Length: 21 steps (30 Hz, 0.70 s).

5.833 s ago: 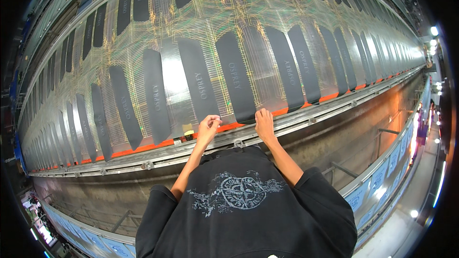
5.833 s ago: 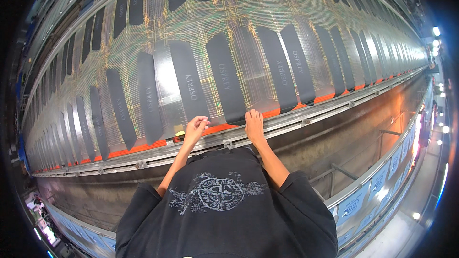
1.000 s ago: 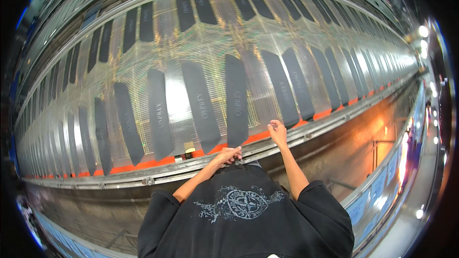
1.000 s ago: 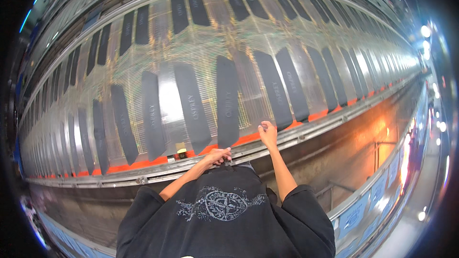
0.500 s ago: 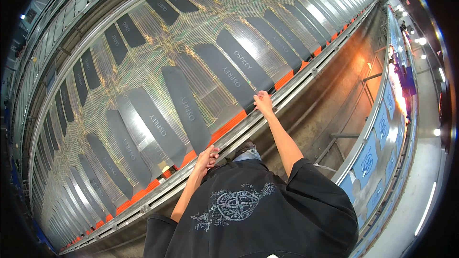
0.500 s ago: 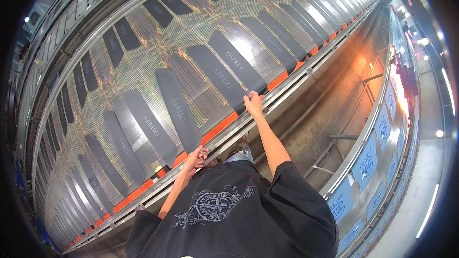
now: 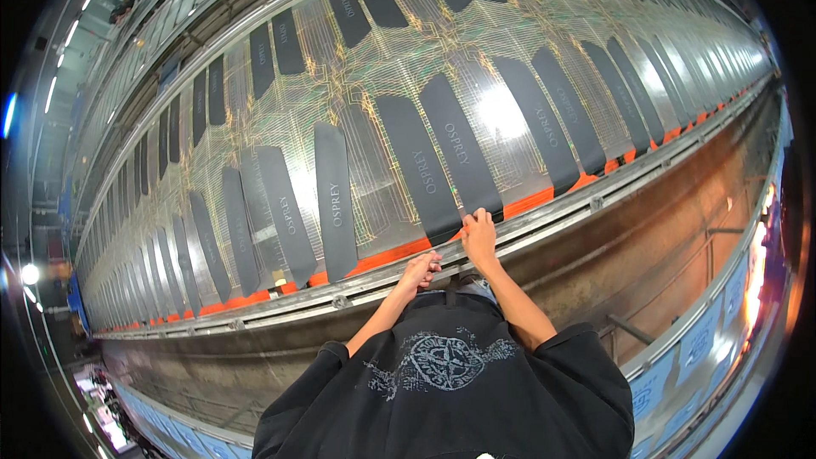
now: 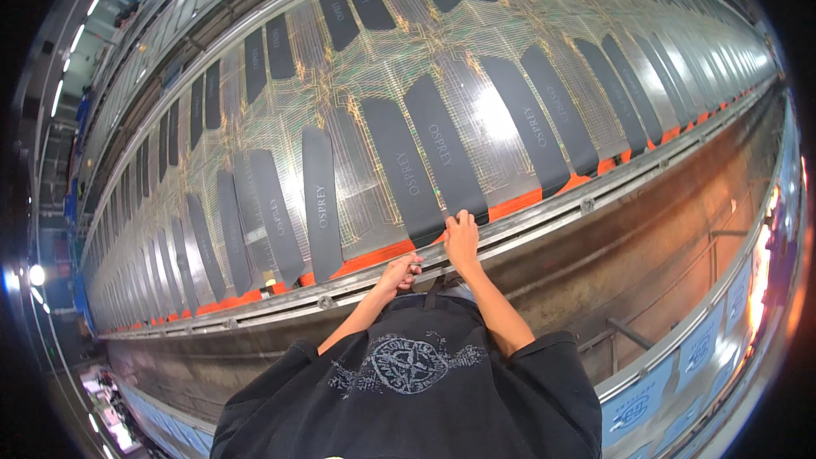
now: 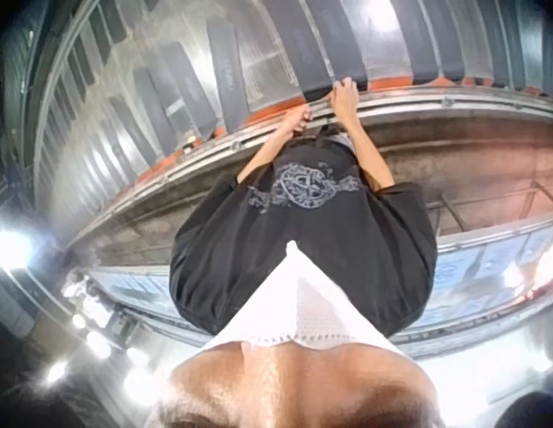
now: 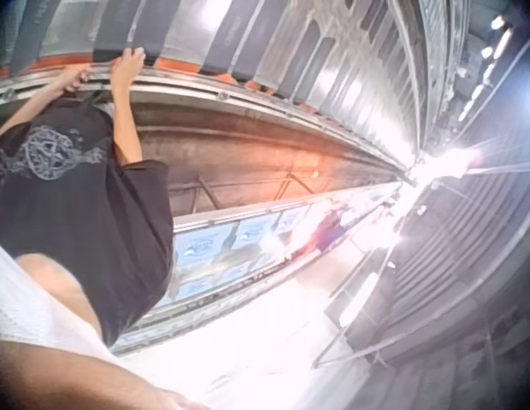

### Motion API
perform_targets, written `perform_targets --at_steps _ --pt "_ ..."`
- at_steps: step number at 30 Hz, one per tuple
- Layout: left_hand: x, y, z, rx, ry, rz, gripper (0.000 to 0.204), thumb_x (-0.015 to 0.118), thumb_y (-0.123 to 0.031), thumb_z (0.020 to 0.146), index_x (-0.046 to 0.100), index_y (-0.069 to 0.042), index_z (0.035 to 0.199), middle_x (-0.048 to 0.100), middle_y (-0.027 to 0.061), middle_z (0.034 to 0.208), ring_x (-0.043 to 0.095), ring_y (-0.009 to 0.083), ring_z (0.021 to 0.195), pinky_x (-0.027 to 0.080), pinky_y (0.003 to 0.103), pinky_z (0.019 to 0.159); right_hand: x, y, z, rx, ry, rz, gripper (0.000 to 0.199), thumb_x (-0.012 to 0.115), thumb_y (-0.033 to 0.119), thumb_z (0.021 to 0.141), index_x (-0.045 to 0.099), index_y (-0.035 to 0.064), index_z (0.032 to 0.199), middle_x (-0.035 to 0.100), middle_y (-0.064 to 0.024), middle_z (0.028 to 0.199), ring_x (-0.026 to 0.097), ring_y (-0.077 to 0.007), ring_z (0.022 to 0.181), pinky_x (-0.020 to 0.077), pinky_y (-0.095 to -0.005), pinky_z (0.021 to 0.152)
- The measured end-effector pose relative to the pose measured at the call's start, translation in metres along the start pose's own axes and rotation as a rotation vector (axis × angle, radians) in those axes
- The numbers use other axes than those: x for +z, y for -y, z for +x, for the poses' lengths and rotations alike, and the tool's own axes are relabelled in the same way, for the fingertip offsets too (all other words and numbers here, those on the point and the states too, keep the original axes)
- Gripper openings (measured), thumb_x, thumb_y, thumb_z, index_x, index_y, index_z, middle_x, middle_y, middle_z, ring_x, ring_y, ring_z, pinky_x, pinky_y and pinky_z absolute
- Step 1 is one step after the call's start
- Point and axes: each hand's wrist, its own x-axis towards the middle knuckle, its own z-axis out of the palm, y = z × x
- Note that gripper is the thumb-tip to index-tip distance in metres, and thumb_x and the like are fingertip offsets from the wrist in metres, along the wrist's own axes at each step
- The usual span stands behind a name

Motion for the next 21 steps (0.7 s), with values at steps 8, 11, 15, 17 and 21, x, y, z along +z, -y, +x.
perform_targets --at_steps 8,11,15,17,21 --pt "0.022 -0.019 0.009 -0.005 -0.134 -0.032 0.034 0.047 -0.035 0.095 0.056 -0.006 0.11 0.053 -0.0006 0.078 0.037 0.0042 0.052 0.022 0.017 0.038 -0.004 -0.026 0.017 -0.258 0.098 -0.127 0.011 0.062 0.006 0.068 0.058 0.0039 0.079 0.051 -0.0105 0.085 0.05 -0.0275 0.088 0.0387 -0.0393 0.08" --pt "0.017 -0.016 0.027 0.083 -0.261 -0.102 0.032 0.051 -0.033 0.093 0.057 -0.007 0.11 0.058 0.0013 0.082 0.041 0.0068 0.053 0.028 0.021 0.04 -0.007 -0.026 0.016 -0.243 0.079 -0.044 0.01 0.061 0.005 0.07 0.058 0.0044 0.079 0.05 -0.0112 0.085 0.05 -0.0287 0.086 0.04 -0.041 0.079" --pt "0.009 -0.017 0.05 -0.051 -0.25 -0.419 0.02 0.054 -0.029 0.091 0.054 -0.01 0.099 0.062 0.0023 0.08 0.04 0.0087 0.051 0.032 0.023 0.041 -0.004 -0.033 0.009 -0.081 0.187 0.058 0.015 0.065 0.012 0.071 0.062 0.0022 0.082 0.059 -0.0148 0.084 0.058 -0.033 0.083 0.0449 -0.0428 0.075" --pt "0.0 -0.021 0.06 -0.148 -0.119 -0.619 0.02 0.055 -0.029 0.091 0.046 -0.013 0.084 0.06 0.0013 0.076 0.036 0.0082 0.048 0.03 0.021 0.04 -0.004 -0.027 0.007 0.107 0.217 0.159 0.02 0.069 0.017 0.071 0.061 0.0006 0.079 0.065 -0.0171 0.079 0.063 -0.0355 0.079 0.0494 -0.0435 0.073" --pt "-0.005 -0.019 0.075 -0.266 -0.026 -0.474 0.03 0.056 -0.034 0.092 0.04 -0.014 0.076 0.041 -0.0031 0.06 0.029 0.0055 0.043 0.02 0.019 0.032 0.009 -0.04 0.03 0.706 0.302 0.614 0.016 0.07 0.012 0.072 0.057 0.0027 0.07 0.063 -0.011 0.066 0.063 -0.0228 0.06 0.0455 -0.035 0.048"
